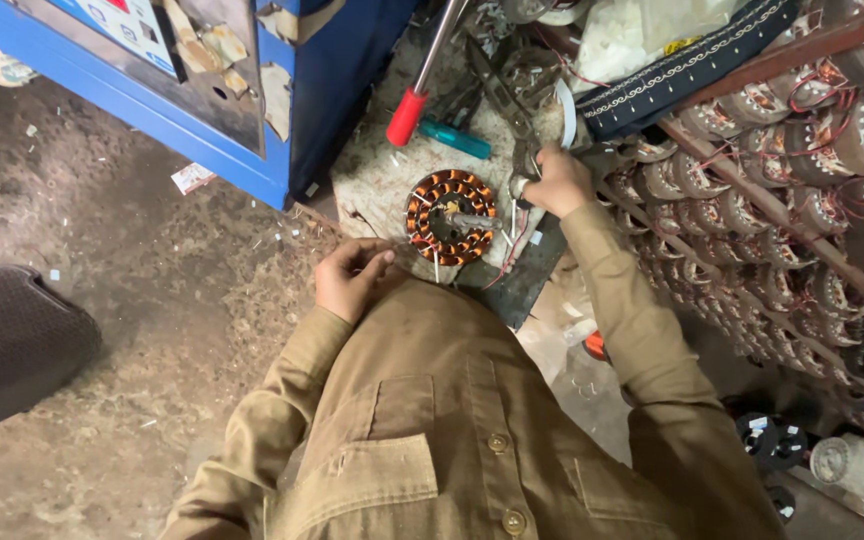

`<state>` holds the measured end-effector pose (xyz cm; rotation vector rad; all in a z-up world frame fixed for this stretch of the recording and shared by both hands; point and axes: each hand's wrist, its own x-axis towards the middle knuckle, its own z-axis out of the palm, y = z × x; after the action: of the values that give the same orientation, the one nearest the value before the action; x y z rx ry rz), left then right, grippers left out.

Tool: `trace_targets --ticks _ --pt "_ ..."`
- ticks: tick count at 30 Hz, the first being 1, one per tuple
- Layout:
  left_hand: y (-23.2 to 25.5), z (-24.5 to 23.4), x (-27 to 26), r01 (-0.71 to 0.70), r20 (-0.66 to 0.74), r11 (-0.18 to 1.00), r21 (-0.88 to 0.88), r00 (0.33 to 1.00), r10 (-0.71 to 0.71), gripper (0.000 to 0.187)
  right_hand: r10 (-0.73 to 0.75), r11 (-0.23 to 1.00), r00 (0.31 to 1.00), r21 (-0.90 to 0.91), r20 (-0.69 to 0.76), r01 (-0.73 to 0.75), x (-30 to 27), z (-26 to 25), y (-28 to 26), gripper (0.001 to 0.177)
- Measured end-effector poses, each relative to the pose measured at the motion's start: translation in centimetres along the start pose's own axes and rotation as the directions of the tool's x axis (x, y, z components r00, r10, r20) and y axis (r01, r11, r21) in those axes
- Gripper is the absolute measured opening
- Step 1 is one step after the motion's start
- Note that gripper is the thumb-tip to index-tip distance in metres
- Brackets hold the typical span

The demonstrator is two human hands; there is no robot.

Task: The person works on a circular copper-wound electrical component, likely a stator, using pliers and a small white tool. They repeatedly strip wire insulation, cut wires, and manipulate the component's terminals on a workbench.

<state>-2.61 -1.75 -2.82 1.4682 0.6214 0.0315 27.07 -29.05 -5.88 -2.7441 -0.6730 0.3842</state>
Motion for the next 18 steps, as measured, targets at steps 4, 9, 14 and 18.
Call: trace_targets --ticks 4,9,14,18 --pt "0.7 0.2 -0.1 -0.060 0.014 0.993 0.097 0.998 0.059 0.027 0.098 0.993 0.994 0.061 0.048 -0.101 0.3 0.1 0.4 0.054" --pt "1.7 -0.2 0.0 -0.177 0.046 0.967 0.186 0.984 0.171 0.031 0.096 0.992 0.993 0.075 0.063 -0.100 1.9 -1.1 0.8 0.051" --pt "2.0 -0.1 0.3 -0.263 0.035 0.941 0.214 0.965 0.262 0.027 0.173 0.979 0.971 -0.139 0.164 -0.151 2.9 -3.5 1.3 0.045" --pt "2.2 -0.3 0.6 -0.249 0.039 0.949 0.191 0.968 0.247 0.021 0.123 0.990 0.947 -0.101 0.298 -0.097 1.8 -5.5 2.5 0.045"
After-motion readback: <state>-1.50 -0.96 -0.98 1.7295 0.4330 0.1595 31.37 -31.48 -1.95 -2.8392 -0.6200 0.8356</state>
